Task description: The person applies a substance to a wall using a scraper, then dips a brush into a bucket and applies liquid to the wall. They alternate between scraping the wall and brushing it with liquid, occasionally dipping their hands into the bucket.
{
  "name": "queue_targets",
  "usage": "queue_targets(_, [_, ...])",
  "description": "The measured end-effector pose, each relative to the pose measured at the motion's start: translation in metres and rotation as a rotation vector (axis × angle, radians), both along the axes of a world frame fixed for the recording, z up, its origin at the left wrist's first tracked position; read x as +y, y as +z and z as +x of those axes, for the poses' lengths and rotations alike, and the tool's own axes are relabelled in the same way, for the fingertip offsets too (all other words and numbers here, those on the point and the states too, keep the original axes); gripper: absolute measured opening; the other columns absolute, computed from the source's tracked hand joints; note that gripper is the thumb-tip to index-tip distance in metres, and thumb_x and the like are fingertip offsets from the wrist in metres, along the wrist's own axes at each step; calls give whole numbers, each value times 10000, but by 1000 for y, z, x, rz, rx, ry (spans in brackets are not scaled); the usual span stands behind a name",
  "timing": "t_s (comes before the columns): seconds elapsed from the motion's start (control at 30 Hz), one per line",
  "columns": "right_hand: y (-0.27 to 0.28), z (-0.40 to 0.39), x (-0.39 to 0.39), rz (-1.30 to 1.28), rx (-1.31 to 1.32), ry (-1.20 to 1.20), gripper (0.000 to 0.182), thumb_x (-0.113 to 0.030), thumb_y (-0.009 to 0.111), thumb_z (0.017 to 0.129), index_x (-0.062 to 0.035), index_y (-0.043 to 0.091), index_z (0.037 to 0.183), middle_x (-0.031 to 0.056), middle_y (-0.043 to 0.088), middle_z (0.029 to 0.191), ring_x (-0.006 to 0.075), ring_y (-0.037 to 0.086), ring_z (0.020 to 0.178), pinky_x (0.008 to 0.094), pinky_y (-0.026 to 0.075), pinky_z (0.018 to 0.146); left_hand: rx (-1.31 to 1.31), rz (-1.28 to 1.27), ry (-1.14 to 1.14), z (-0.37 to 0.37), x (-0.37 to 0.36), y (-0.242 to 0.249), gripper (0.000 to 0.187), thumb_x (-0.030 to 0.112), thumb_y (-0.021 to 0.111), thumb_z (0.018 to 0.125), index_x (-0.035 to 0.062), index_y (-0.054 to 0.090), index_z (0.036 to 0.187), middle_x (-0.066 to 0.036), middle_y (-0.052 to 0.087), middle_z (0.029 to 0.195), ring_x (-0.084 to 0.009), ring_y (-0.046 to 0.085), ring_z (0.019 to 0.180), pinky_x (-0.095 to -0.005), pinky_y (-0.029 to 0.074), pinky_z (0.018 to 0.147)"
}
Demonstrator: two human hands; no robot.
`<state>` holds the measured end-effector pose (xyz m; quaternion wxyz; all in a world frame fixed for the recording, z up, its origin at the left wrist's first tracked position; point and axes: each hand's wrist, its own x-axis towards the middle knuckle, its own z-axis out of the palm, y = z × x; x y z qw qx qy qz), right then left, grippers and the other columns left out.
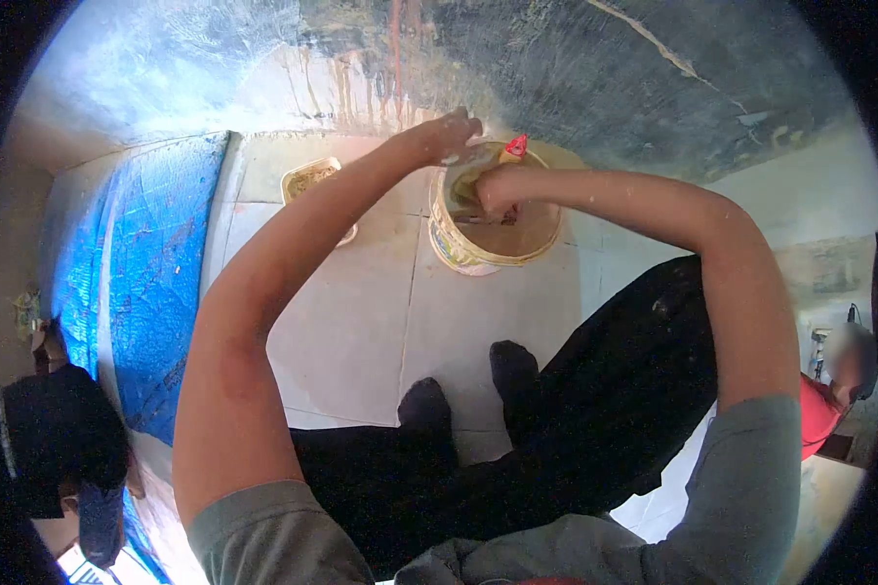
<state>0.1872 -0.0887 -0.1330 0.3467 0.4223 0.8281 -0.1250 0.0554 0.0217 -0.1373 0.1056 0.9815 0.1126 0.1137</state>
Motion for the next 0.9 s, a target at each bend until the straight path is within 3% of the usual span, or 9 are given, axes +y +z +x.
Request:
queue_targets(0.07, [26, -6, 11, -355, -1, -596, 285, -304, 662, 782, -24, 680, 833, 87, 681, 712, 233, 635, 572, 386, 516, 515, 46, -68, 14, -7, 4, 20, 369, 252, 601, 881, 95, 536, 1208, -168, 560, 1093, -319, 609, 928, -394, 534, 803])
queue_targets(0.13, [46, -9, 29, -431, -43, -394, 307, -336, 660, 808, -30, 676, 827, 69, 669, 686, 191, 626, 536, 329, 503, 480, -64, -367, -197, -21, 11, 34, 198, 169, 623, 837, 37, 633, 984, -161, 617, 1002, -319, 601, 914, -379, 498, 784])
queue_targets(0.23, [84, -1, 46, -725, 98, -646, 242, -293, 676, 788, -51, 666, 804, 46, 623, 641, 176, 596, 513, 313, 517, 501, 41, -753, -232, -34, 13, 47, 326, 120, 686, 790, 57, 621, 1102, -126, 622, 1081, -257, 613, 942, -352, 497, 800])
queue_targets(0.27, [106, -4, 43, -639, 138, -666, 225, -281, 683, 796, -59, 646, 808, 30, 602, 651, 157, 572, 536, 307, 526, 525, 194, -1013, -99, -37, 12, 55, 376, 142, 709, 777, 63, 617, 1133, -117, 618, 1128, -236, 614, 945, -343, 494, 805])
queue_targets(0.37, [145, -7, 43, -412, 270, -757, 248, -278, 711, 790, -49, 627, 837, 26, 593, 671, 135, 561, 567, 293, 541, 550, 226, -583, -193, -23, -1, 84, 332, 191, 729, 762, 44, 653, 1050, -99, 665, 1038, -187, 617, 895, -346, 498, 730])
queue_targets(0.5, [171, 14, 63, -238, 470, -790, 231, -214, 715, 766, -23, 697, 894, 60, 659, 775, 138, 630, 663, 275, 556, 614, -449, -378, -679, -23, 8, 93, 187, 149, 713, 758, -5, 675, 857, -80, 683, 905, -120, 607, 787, -330, 502, 676])
queue_targets(0.57, [195, 18, 66, -136, 518, -788, 253, -224, 734, 762, -20, 706, 907, 67, 674, 798, 140, 644, 681, 276, 554, 610, -279, -1100, -149, -29, 3, 103, 144, 101, 693, 735, -12, 670, 819, -84, 667, 842, -112, 612, 723, -292, 494, 610])
queue_targets(0.8, [314, 4, 64, 540, 586, -576, 362, -390, 655, 828, -31, 687, 792, 72, 654, 631, 184, 638, 608, 296, 513, 547, -600, -713, 311, -42, 29, 187, 169, 134, 725, 776, -12, 648, 806, -54, 633, 704, -121, 603, 689, -302, 501, 601])
queue_targets(0.9, [362, -2, 61, 1334, 547, -290, 248, -324, 627, 814, -82, 663, 776, 82, 664, 722, 287, 624, 652, 369, 524, 595, -1114, -36, 481, -50, 30, 257, 134, 98, 723, 770, -4, 644, 809, -51, 609, 674, -122, 599, 654, -281, 487, 608])
